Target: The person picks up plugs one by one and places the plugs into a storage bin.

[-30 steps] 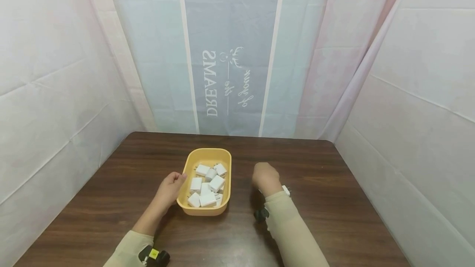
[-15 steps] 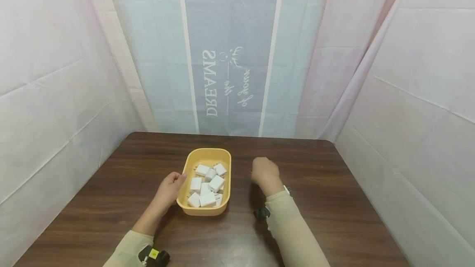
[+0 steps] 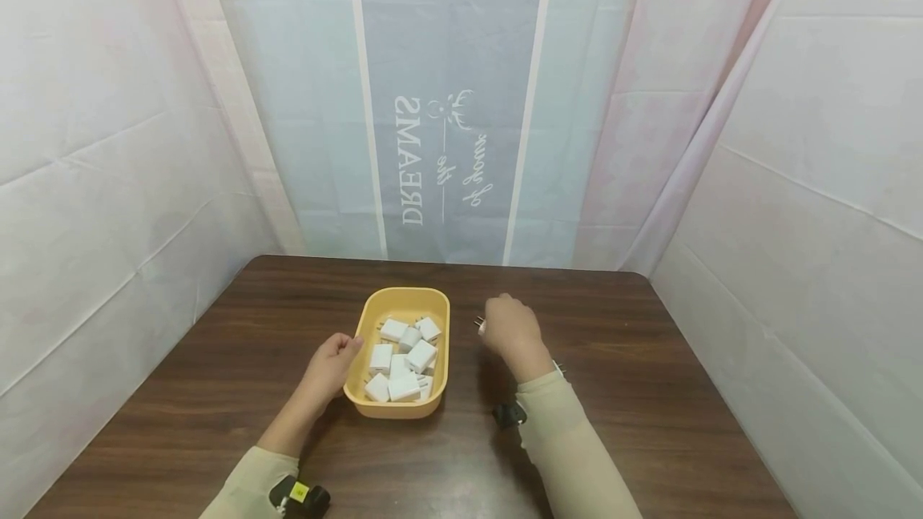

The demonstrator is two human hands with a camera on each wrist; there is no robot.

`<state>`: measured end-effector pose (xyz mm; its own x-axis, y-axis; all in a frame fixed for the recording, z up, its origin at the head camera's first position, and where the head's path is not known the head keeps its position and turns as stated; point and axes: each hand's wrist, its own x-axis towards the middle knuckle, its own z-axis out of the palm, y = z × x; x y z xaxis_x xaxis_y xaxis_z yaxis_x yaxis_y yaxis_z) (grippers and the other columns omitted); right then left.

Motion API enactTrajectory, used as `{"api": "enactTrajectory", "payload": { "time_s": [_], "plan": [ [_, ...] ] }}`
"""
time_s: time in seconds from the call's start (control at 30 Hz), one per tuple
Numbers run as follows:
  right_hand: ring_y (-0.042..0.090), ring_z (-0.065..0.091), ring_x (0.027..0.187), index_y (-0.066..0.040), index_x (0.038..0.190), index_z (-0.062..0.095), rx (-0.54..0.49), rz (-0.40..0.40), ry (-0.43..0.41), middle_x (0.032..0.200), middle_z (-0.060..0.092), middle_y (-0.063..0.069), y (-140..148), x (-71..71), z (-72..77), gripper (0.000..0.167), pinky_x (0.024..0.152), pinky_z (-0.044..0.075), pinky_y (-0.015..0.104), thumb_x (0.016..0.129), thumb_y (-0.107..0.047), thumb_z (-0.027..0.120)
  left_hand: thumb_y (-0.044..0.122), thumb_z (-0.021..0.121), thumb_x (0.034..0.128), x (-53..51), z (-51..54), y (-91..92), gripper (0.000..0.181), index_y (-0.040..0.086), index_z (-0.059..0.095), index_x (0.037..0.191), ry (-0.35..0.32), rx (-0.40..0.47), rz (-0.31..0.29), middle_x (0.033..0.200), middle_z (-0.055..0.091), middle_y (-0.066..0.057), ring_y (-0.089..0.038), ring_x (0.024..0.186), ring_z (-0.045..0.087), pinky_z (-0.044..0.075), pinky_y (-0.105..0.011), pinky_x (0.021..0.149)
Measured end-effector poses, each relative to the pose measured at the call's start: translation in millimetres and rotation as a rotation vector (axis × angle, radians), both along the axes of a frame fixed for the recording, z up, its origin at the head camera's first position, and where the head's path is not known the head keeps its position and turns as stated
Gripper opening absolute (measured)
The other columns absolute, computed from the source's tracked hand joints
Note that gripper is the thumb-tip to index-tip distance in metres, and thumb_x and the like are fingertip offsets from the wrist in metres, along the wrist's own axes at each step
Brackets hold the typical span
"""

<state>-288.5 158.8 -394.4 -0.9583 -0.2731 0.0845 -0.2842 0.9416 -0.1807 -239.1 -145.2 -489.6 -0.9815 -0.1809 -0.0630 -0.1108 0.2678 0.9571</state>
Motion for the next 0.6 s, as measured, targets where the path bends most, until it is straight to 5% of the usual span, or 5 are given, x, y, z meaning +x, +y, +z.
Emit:
{"api": "enactTrajectory", "payload": {
  "time_s": [0.3, 0.6],
  "plan": [
    [0.021, 0.059, 0.081, -0.005, 0.113, 0.072, -0.033, 0.153, 0.085, 0.101, 0.063, 0.008, -3.4, -1.4, 7.4, 0.033, 0.072, 0.053, 0.04, 0.08, -0.007, 0.077, 0.029, 0.053, 0.1077, 1.3, 2.4, 0.2, 0.03, 0.001, 0.055, 0.098, 0.019, 0.013, -0.009, 0.069, 0.051, -0.004, -0.013, 0.051, 0.046, 0.038, -0.023, 0.043],
    [0.023, 0.059, 0.086, -0.006, 0.114, 0.072, -0.05, 0.297, 0.216, 0.106, 0.065, 0.008, -7.8, -2.6, 11.4, 0.038, 0.077, 0.052, 0.042, 0.077, -0.009, 0.076, 0.03, 0.054, 0.1076, 2.7, 5.5, 0.7, 0.03, 0.002, 0.055, 0.098, 0.009, 0.0, -0.005, 0.07, 0.051, -0.005, -0.013, 0.051, 0.045, 0.038, -0.023, 0.043]
  ]
}}
